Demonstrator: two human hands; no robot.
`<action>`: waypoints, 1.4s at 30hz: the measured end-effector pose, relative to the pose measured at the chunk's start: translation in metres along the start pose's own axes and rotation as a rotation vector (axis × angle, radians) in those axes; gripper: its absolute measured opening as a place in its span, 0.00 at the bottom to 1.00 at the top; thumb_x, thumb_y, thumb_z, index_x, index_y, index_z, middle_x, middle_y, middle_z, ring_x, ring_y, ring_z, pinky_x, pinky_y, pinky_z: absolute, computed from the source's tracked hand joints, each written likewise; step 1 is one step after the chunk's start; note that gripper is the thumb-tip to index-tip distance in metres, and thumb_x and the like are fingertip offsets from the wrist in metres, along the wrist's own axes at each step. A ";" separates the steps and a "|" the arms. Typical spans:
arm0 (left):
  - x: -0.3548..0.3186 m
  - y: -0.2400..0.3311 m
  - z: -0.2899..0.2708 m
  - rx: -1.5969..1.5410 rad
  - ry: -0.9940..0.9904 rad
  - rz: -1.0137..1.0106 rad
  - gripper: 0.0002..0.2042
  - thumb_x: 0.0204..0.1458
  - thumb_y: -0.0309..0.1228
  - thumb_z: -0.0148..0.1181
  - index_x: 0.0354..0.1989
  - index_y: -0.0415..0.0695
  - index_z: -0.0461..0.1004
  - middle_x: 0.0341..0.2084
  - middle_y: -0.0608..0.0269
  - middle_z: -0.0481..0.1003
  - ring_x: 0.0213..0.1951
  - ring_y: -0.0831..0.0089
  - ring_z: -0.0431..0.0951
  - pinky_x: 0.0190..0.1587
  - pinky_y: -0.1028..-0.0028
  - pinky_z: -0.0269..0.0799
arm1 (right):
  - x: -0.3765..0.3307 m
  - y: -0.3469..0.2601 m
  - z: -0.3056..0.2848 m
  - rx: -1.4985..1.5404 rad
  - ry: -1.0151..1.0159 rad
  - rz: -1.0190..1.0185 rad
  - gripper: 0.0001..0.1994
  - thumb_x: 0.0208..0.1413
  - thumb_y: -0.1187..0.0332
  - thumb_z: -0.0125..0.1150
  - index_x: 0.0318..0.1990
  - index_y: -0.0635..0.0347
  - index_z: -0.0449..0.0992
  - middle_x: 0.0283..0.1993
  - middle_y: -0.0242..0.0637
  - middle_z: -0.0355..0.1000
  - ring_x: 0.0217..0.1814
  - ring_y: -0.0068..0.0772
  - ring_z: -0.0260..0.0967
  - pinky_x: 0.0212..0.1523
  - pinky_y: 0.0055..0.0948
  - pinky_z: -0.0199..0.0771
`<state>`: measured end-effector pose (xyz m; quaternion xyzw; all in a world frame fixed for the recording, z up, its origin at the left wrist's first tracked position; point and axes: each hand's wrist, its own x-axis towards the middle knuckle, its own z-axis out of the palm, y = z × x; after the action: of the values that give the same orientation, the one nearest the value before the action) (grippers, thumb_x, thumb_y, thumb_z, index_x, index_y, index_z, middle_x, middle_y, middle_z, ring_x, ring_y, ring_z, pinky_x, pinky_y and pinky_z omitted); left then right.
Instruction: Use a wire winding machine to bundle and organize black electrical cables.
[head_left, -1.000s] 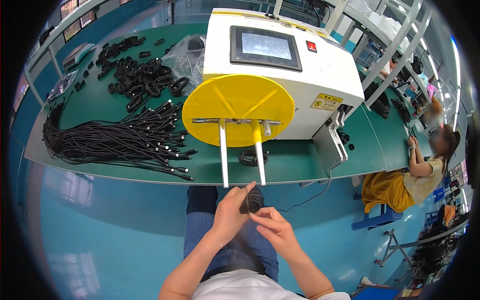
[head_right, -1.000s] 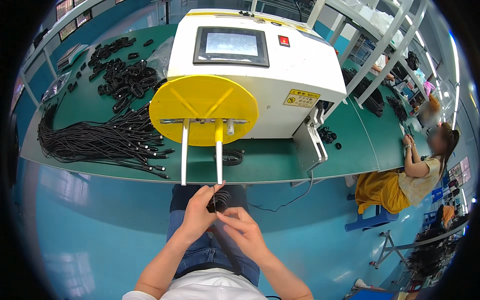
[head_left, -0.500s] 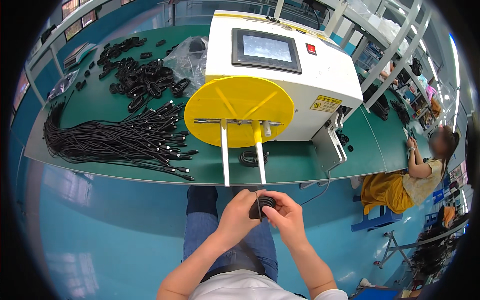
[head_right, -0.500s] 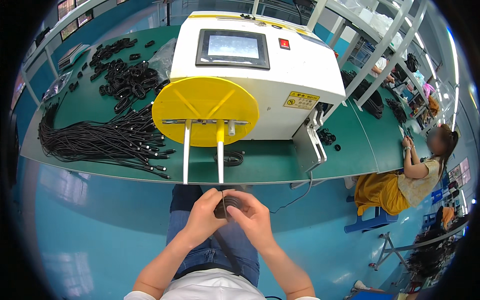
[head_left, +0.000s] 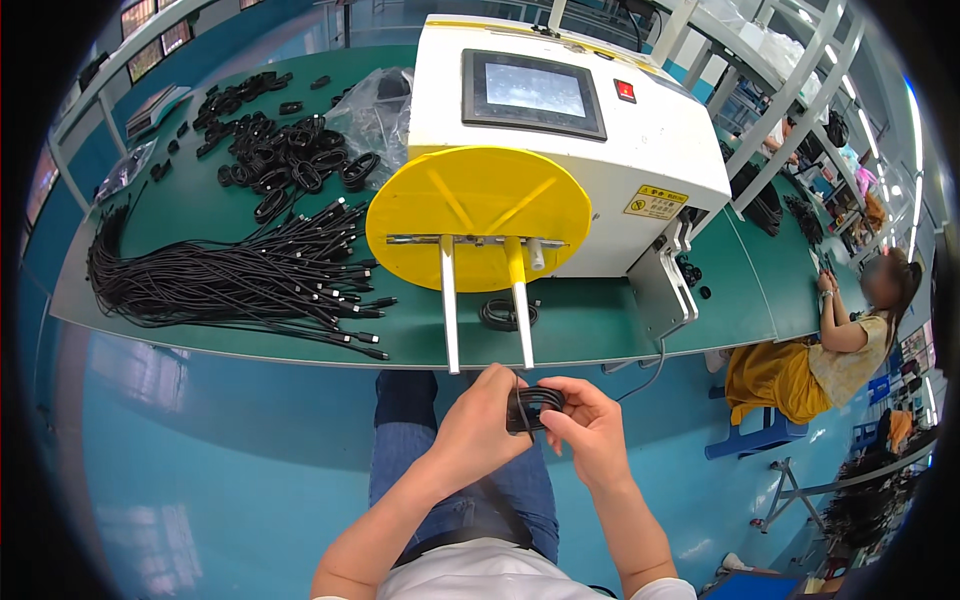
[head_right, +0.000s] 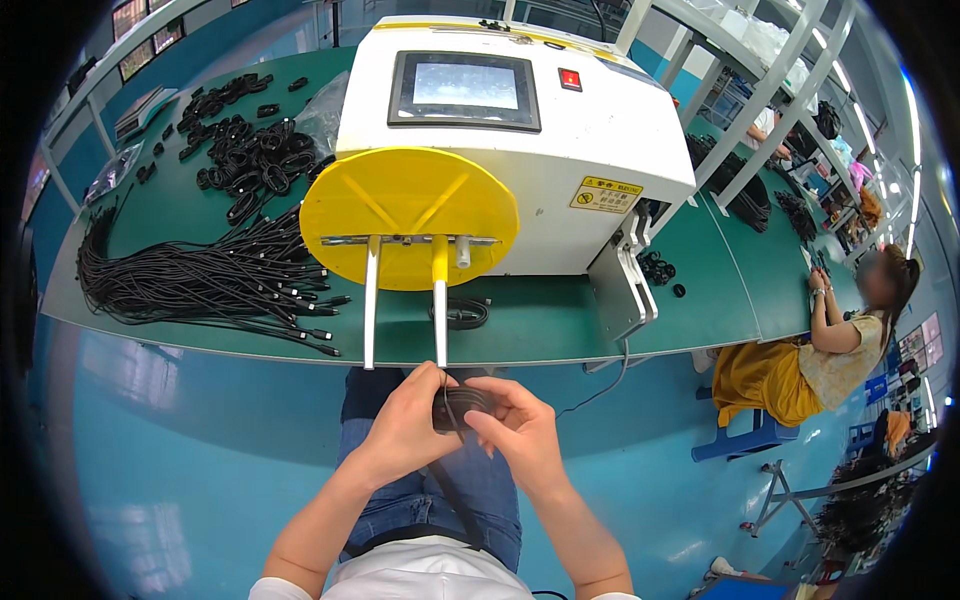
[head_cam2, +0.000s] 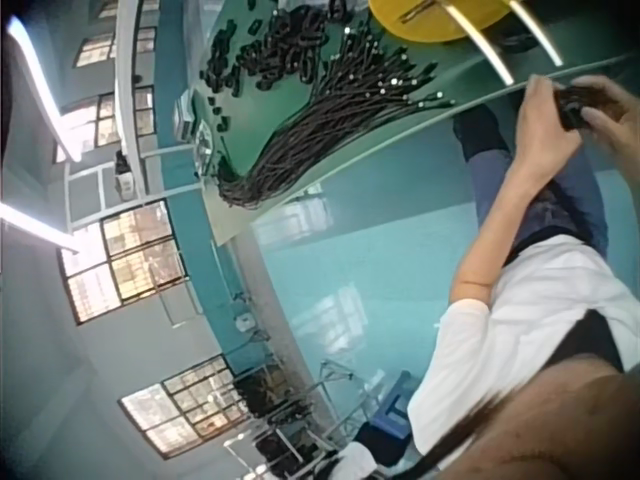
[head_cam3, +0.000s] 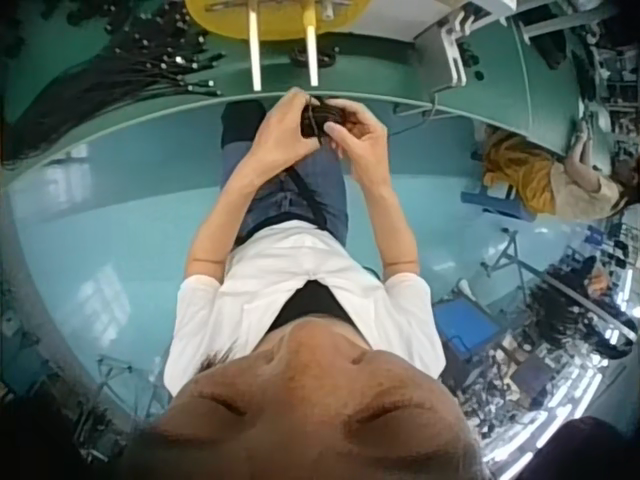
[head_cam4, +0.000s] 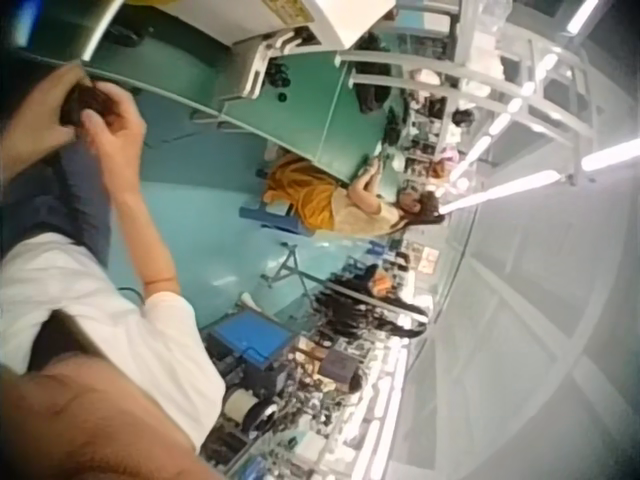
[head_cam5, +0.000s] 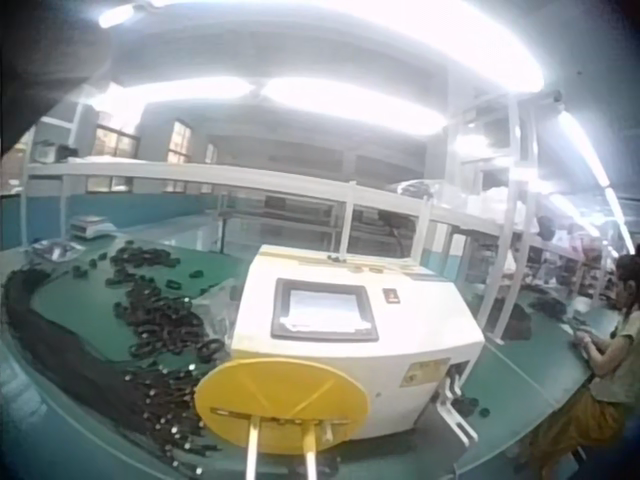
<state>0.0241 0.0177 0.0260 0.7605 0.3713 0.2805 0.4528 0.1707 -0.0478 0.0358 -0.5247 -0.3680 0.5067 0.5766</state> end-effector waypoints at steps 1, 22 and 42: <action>0.002 -0.001 -0.001 0.001 -0.001 0.000 0.20 0.36 0.26 0.68 0.37 0.36 0.67 0.33 0.56 0.68 0.34 0.63 0.72 0.38 0.71 0.69 | 0.001 -0.002 -0.001 0.025 0.002 0.021 0.16 0.48 0.82 0.57 0.47 0.69 0.71 0.31 0.35 0.70 0.22 0.18 0.65 0.18 0.16 0.63; 0.014 0.005 -0.009 -0.032 0.029 0.099 0.19 0.35 0.28 0.69 0.33 0.38 0.64 0.23 0.57 0.72 0.27 0.63 0.76 0.29 0.68 0.71 | 0.010 -0.015 0.000 0.259 0.047 0.043 0.14 0.51 0.80 0.54 0.47 0.69 0.69 0.31 0.38 0.71 0.21 0.23 0.67 0.16 0.21 0.67; 0.001 -0.060 0.022 -1.355 -0.203 -0.153 0.32 0.49 0.20 0.60 0.63 0.41 0.53 0.51 0.57 0.68 0.45 0.66 0.75 0.44 0.70 0.74 | 0.010 0.014 -0.001 0.606 0.040 0.199 0.14 0.55 0.73 0.56 0.48 0.64 0.65 0.34 0.38 0.71 0.25 0.27 0.70 0.22 0.20 0.69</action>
<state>0.0227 0.0271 -0.0374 0.3038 0.1225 0.3453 0.8795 0.1708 -0.0391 0.0205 -0.3723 -0.1356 0.6368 0.6614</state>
